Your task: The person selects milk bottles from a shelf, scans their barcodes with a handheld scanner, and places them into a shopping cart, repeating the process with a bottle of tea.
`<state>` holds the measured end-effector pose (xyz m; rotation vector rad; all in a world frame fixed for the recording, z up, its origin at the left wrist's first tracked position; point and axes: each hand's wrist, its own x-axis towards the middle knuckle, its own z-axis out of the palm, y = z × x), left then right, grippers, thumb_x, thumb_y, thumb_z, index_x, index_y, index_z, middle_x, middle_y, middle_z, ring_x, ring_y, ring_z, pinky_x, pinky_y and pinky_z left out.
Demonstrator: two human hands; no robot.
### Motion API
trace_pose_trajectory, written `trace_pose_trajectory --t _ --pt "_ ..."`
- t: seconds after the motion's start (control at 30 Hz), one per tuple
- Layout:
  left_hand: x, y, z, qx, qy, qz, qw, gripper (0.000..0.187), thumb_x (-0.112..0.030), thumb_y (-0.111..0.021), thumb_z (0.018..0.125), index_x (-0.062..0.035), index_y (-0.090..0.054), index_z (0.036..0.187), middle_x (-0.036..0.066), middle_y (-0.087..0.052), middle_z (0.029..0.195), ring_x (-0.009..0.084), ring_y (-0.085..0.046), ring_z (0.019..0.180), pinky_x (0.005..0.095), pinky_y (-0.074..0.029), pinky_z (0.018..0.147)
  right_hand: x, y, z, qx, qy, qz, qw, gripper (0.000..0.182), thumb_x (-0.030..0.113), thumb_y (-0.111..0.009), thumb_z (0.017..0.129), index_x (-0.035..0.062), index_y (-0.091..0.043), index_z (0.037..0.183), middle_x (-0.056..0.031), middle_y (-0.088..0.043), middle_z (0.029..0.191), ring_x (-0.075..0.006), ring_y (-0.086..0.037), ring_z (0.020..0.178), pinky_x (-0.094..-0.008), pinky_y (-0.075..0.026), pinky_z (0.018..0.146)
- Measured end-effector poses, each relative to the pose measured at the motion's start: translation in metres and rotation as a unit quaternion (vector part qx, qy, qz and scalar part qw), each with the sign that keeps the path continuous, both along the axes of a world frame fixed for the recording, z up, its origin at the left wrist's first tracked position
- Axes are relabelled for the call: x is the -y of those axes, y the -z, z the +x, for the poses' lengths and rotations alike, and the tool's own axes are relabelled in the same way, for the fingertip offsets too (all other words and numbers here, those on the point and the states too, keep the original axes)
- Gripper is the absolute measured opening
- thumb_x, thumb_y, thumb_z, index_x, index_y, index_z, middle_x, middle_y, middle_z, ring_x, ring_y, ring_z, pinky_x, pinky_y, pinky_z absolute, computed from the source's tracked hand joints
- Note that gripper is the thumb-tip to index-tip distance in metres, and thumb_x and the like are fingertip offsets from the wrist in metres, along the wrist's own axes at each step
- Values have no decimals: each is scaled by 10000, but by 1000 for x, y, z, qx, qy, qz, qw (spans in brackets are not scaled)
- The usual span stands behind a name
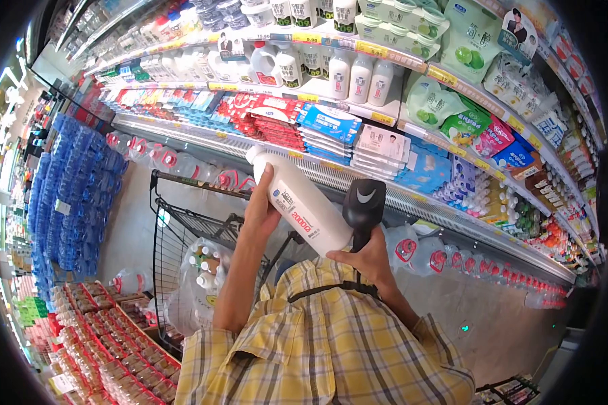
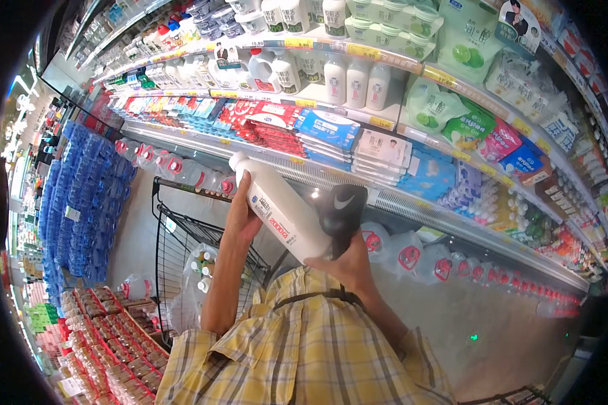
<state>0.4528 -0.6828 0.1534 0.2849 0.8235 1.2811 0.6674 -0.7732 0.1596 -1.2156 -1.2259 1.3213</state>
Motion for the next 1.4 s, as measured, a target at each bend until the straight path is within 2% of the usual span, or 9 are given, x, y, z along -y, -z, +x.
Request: trace_pose_trajectory --t 0.47,0.63,0.77,0.83,1.03,1.13,1.23,1.27,1.4 --pt "4 -23 -6 -44 39 -9 998 553 -386 -622 848 12 -453 1193 138 -576 1080 234 -586 990 386 -473 872 0 3 0 4 0 24 1000 823 165 -889 503 1 -470 1193 -86 -543 1124 -184 -525 1044 -324 -396 931" --pt "16 -7 -4 4 54 -3 999 573 -372 -632 842 -12 -418 1234 140 -549 1135 263 -550 1056 419 -426 940 12 -12 -5 159 41 112 980 741 183 -867 540 -3 -479 1144 -151 -620 1000 -270 -632 897 -338 -490 776" --pt "15 15 8 -51 -35 -38 997 546 -402 -563 870 -20 -425 1234 155 -553 1125 298 -556 1027 456 -436 915 16 -19 -16 288 69 180 938 639 177 -846 576 7 -506 1090 -181 -636 922 -325 -644 838 -360 -509 686" --pt "13 21 3 111 -25 1 993 562 -338 -613 834 -1 -408 1234 180 -554 1090 311 -568 990 448 -460 887 19 -20 -10 221 0 138 966 557 160 -837 592 13 -539 1040 -191 -632 930 -351 -630 857 -371 -507 670" --pt "0 18 -18 91 0 110 990 744 -503 -555 752 37 -404 1241 216 -549 1080 332 -578 970 449 -493 816 22 -45 22 52 -115 20 992 553 108 -800 662 -7 -533 1132 -104 -624 1058 -182 -608 971 -328 -465 836" --pt "-6 11 -25 128 50 158 978 771 -528 -566 738 37 -406 1238 205 -549 1070 318 -589 942 452 -520 746 17 -33 37 -63 -234 -33 970 501 13 -719 729 -6 -512 1184 -116 -603 1125 -185 -604 981 -321 -468 855" --pt "-9 7 -24 123 91 178 972 834 -554 -582 717 41 -384 1266 196 -549 1054 303 -603 894 447 -537 686 13 -38 47 -35 -365 -117 923 496 20 -719 732 -8 -512 1182 -117 -595 1149 -188 -607 977 -317 -469 851" --pt "-9 6 -22 130 107 187 968 892 -557 -594 720 69 -326 1298 185 -539 1037 295 -596 869 424 -535 678 15 -33 45 -51 -375 -94 921 461 165 -763 722 26 -553 1108 -79 -669 942 -152 -628 894 -298 -474 807" --pt "-10 9 -20 141 157 187 959 989 -571 -617 718 101 -245 1341 183 -534 1001 291 -596 815 415 -535 640 4 -46 46 -22 -498 -113 859 443 191 -760 727 24 -556 1083 -80 -672 935 -153 -640 889 -277 -478 777"
